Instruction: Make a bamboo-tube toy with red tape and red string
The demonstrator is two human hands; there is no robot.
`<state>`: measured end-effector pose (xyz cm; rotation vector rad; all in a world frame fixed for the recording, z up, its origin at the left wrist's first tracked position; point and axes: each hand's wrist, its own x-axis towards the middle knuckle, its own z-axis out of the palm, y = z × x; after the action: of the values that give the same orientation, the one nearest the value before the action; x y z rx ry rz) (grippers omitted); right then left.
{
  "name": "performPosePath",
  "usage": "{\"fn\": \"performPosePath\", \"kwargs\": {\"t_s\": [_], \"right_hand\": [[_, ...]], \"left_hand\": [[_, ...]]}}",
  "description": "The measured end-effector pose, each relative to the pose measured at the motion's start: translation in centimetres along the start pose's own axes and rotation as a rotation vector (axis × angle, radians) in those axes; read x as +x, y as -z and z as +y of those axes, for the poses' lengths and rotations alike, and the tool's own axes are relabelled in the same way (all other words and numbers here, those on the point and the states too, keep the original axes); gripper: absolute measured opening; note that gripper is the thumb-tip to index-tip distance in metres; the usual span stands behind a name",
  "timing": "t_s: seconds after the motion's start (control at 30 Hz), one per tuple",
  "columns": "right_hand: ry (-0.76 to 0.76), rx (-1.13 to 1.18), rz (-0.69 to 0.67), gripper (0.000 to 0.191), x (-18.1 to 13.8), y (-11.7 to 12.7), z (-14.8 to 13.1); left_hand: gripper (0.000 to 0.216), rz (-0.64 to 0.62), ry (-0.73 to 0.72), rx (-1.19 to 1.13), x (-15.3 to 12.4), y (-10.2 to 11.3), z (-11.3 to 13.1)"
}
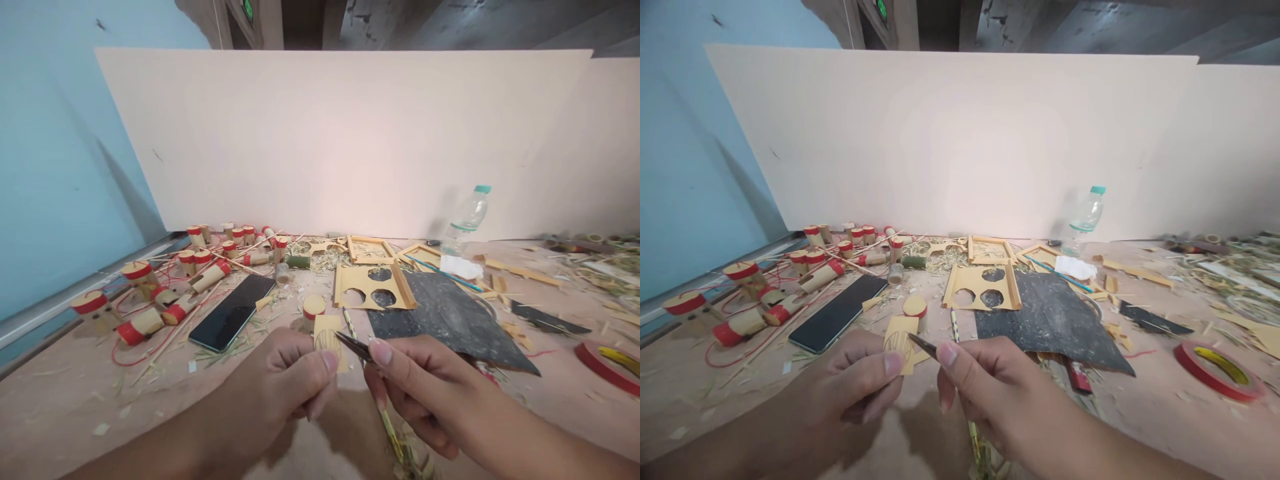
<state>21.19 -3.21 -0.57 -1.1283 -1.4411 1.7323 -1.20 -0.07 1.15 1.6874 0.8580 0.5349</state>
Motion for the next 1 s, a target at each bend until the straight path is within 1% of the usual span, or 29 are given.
{"fn": "performPosePath", "kwargs": {"t_s": [0.1, 0.27, 0.47, 0.6, 0.73, 0.87, 1.0], "right_hand": [[-0.017, 0.003, 0.001, 0.066, 0.0, 0.0, 0.0], [-0.004, -0.021, 0.014, 0.065, 0.0, -0.1, 0.2], [0.025, -0.091, 0.009, 0.066, 0.0, -0.1, 0.2], [0.041, -0.127, -0.001, 0.065, -0.1, 0.1, 0.0], [0.039, -0.147, -0.020, 0.065, -0.2, 0.2, -0.1], [0.022, -0.117, -0.036, 0.064, -0.3, 0.3, -0.1], [0.026, -0.111, -0.032, 0.063, -0.4, 0.3, 0.0]], "left_hand": [[0.053, 0.022, 0.005, -0.012, -0.1, -0.2, -0.3], [0.053, -0.033, 0.064, -0.083, -0.3, -0.7, -1.1], [0.053, -0.093, 0.040, -0.081, -0.2, -0.6, -0.7], [0.055, -0.155, 0.068, -0.124, -0.3, -0.3, -0.8], [0.053, -0.170, 0.079, -0.149, -0.4, -0.2, -0.9], [0.052, -0.184, 0.081, -0.143, -0.4, -0.1, -0.7], [0.052, -0.179, 0.067, -0.104, -0.3, 0.0, -0.6]]}}
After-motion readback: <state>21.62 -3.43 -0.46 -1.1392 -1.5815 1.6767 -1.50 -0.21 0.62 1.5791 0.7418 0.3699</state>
